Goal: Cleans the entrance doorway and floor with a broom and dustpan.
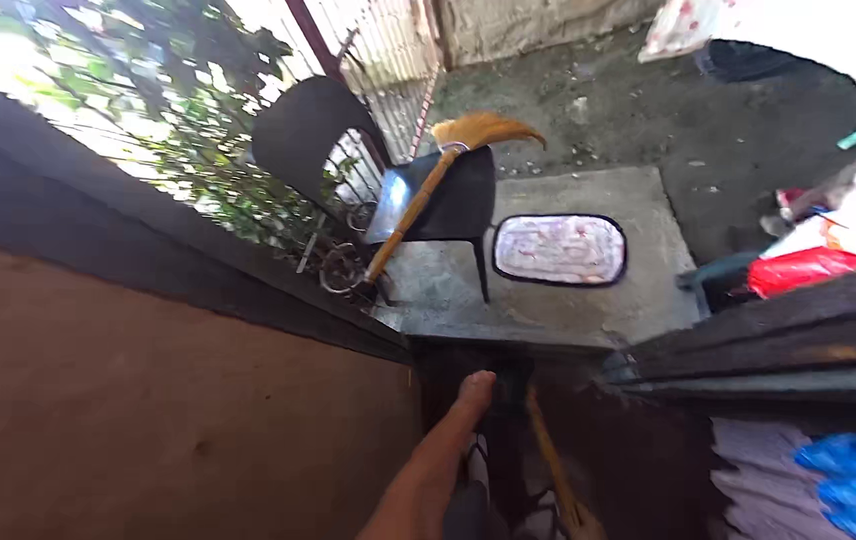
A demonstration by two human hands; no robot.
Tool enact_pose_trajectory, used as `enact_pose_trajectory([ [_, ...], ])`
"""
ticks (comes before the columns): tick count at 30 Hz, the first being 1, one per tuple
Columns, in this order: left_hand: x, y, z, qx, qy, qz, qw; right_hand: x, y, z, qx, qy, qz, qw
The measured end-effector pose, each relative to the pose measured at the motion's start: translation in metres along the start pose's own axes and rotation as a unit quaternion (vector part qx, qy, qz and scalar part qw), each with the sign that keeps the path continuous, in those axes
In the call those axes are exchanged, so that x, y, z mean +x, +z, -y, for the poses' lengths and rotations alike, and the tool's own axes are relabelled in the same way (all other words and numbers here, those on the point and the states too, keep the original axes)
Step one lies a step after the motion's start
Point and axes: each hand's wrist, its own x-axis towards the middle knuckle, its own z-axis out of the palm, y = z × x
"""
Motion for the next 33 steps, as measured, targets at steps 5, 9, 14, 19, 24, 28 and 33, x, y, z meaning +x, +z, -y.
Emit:
enact_pose_trajectory([
  [5, -0.004, -0.02, -0.005, 0.049, -0.01, 0.021, 0.999, -0.027, -0.05, -0.031, 0.028, 0.047, 0.004, 0.998],
  [9, 0.02, -0.009, 0.004, 0.054, 0.01, 0.004, 0.998, -0.025, -0.062, -0.034, 0.026, 0.151, -0.05, 0.987],
  [14, 0.028, -0.007, 0.0, 0.079, 0.012, 0.011, 0.997, 0.011, -0.025, 0.003, 0.018, 0.141, -0.017, 0.99],
  [19, 0.029, -0.012, 0.007, 0.062, 0.006, 0.005, 0.998, 0.024, -0.003, 0.022, 0.071, 0.086, 0.038, 0.993],
  [24, 0.017, -0.029, 0.034, 0.033, 0.011, -0.024, 0.999, -0.008, -0.06, 0.028, 0.07, 0.061, -0.013, 0.996],
  [28, 0.011, -0.041, 0.054, 0.021, 0.005, -0.058, 0.998, 0.007, -0.088, 0.066, 0.027, 0.101, -0.072, 0.992],
  [33, 0.02, -0.042, 0.052, 0.036, -0.011, -0.044, 0.998, 0.054, -0.045, 0.084, -0.117, 0.055, -0.014, 0.992],
])
